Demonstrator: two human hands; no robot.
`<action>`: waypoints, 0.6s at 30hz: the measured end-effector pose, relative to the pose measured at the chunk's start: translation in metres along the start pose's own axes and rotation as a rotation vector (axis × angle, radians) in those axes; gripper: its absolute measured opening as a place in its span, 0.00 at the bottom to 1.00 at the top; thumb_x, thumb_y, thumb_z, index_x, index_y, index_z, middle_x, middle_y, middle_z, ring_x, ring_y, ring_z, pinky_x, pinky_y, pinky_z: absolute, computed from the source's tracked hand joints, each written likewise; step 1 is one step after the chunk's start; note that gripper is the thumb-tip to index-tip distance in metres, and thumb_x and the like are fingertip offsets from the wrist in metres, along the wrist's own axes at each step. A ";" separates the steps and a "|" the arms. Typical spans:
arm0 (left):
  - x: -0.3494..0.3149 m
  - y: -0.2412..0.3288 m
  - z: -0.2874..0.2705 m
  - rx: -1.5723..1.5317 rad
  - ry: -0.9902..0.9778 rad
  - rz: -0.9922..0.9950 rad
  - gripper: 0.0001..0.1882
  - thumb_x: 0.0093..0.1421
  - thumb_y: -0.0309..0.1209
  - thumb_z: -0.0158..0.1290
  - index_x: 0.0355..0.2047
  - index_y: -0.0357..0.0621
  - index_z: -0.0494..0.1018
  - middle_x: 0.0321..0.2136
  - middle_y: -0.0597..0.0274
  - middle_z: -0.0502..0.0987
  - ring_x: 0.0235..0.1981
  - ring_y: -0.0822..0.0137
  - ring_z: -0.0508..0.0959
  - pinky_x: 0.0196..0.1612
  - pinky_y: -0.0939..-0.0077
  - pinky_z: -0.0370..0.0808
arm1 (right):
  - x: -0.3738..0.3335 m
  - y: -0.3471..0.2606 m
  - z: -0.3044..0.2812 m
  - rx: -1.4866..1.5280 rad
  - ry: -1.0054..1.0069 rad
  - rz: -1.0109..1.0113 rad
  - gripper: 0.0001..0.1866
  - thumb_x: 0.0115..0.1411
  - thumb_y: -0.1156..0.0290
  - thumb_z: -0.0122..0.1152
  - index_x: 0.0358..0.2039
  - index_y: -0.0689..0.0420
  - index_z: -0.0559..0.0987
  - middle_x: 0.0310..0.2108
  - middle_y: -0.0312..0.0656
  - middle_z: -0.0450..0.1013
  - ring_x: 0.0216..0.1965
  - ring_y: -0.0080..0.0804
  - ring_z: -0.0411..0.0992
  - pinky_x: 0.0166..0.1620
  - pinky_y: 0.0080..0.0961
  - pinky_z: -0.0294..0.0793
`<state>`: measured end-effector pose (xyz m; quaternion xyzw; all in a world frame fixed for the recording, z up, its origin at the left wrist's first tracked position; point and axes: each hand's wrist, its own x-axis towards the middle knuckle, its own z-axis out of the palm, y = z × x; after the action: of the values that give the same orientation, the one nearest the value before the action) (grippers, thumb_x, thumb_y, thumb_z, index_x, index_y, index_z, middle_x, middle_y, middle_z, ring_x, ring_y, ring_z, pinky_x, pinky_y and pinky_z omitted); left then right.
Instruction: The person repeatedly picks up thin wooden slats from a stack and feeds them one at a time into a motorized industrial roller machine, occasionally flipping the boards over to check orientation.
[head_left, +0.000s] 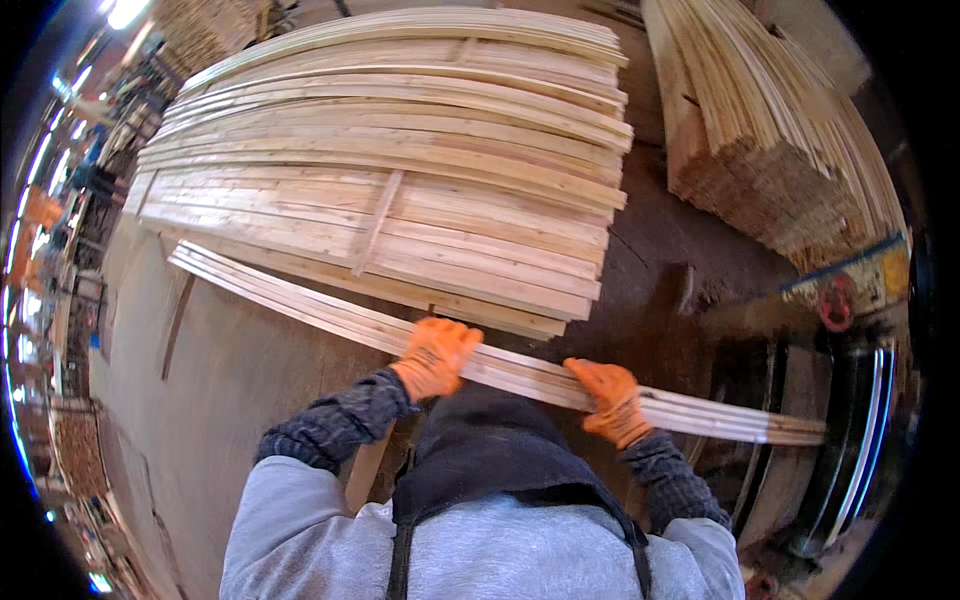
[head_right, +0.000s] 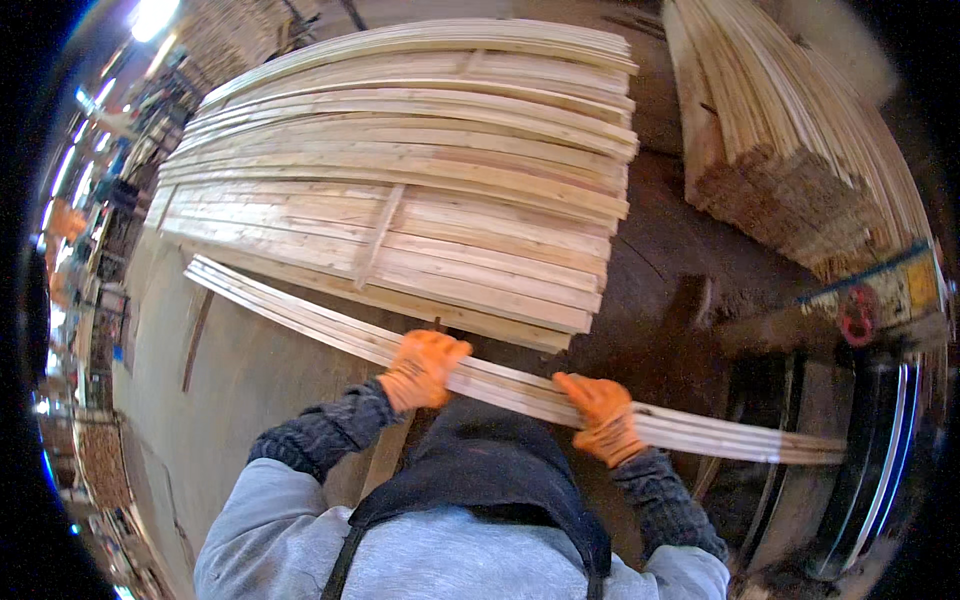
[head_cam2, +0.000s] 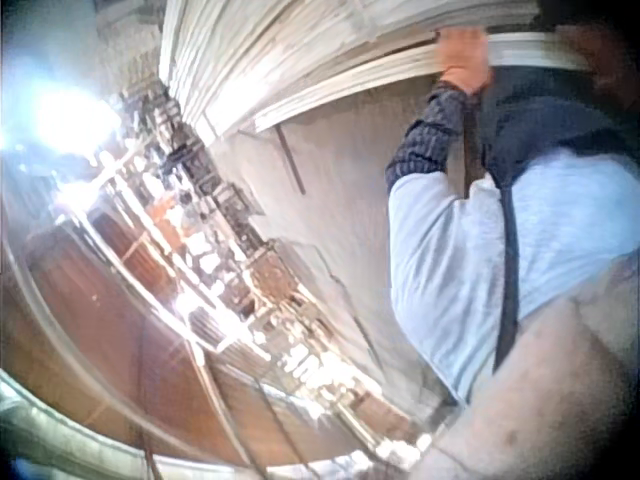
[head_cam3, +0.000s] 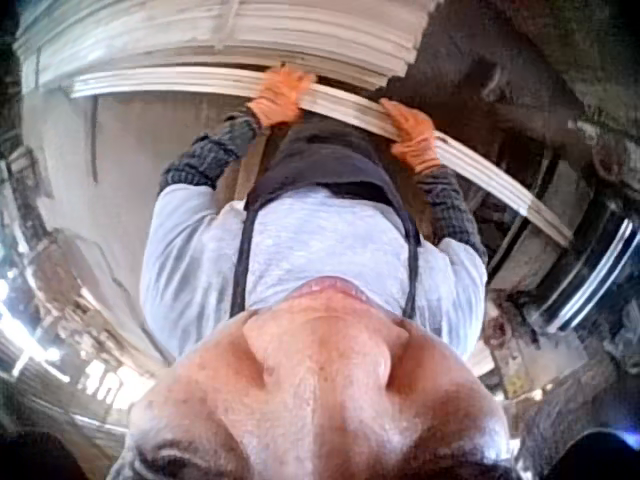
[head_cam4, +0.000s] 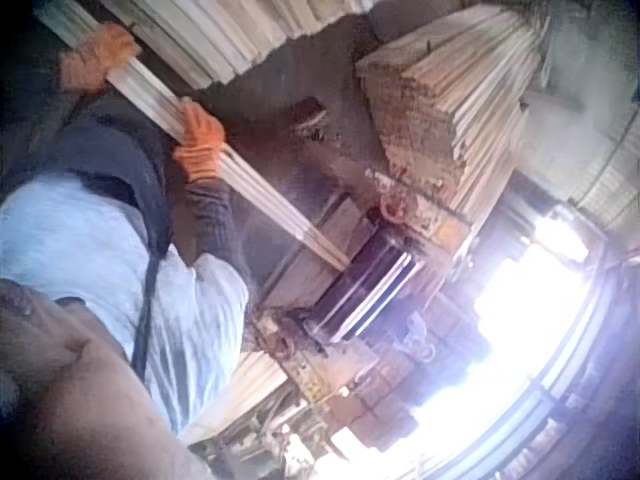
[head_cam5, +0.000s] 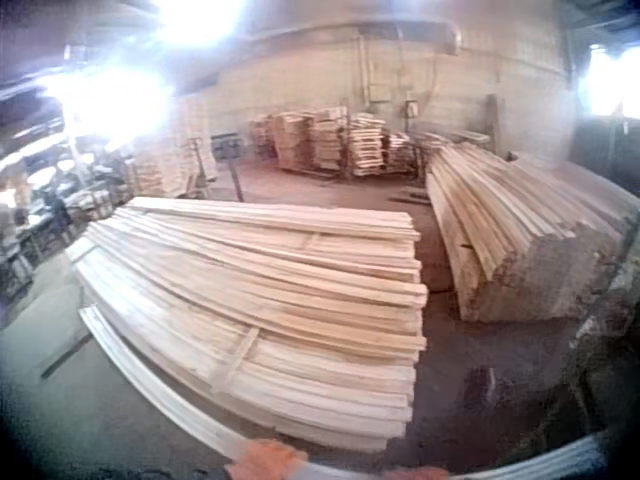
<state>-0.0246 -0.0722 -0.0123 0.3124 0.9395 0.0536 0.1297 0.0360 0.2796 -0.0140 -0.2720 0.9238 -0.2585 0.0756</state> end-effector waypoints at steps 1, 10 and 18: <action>0.003 0.009 0.006 -0.077 0.059 0.065 0.39 0.40 0.40 0.70 0.55 0.46 0.73 0.46 0.53 0.80 0.50 0.49 0.80 0.55 0.52 0.74 | 0.017 -0.010 0.011 0.002 -0.004 -0.041 0.53 0.35 0.75 0.67 0.69 0.47 0.68 0.57 0.47 0.75 0.55 0.48 0.74 0.61 0.45 0.73; -0.049 -0.092 -0.012 -0.067 0.069 0.053 0.54 0.41 0.53 0.72 0.67 0.48 0.66 0.54 0.52 0.78 0.58 0.51 0.75 0.70 0.51 0.62 | -0.004 0.014 -0.004 -0.087 -0.133 0.156 0.55 0.31 0.72 0.75 0.67 0.49 0.69 0.56 0.46 0.76 0.58 0.48 0.74 0.63 0.44 0.70; -0.082 -0.177 -0.001 0.002 0.192 -0.003 0.43 0.38 0.46 0.72 0.56 0.49 0.74 0.48 0.54 0.79 0.51 0.50 0.78 0.61 0.52 0.70 | -0.056 0.041 -0.027 -0.302 -0.038 0.332 0.56 0.30 0.74 0.73 0.68 0.50 0.67 0.56 0.45 0.73 0.61 0.48 0.69 0.70 0.47 0.60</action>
<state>-0.0632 -0.2627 -0.0262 0.3045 0.9482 0.0822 0.0386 0.0566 0.3511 -0.0117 -0.1290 0.9826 -0.0960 0.0930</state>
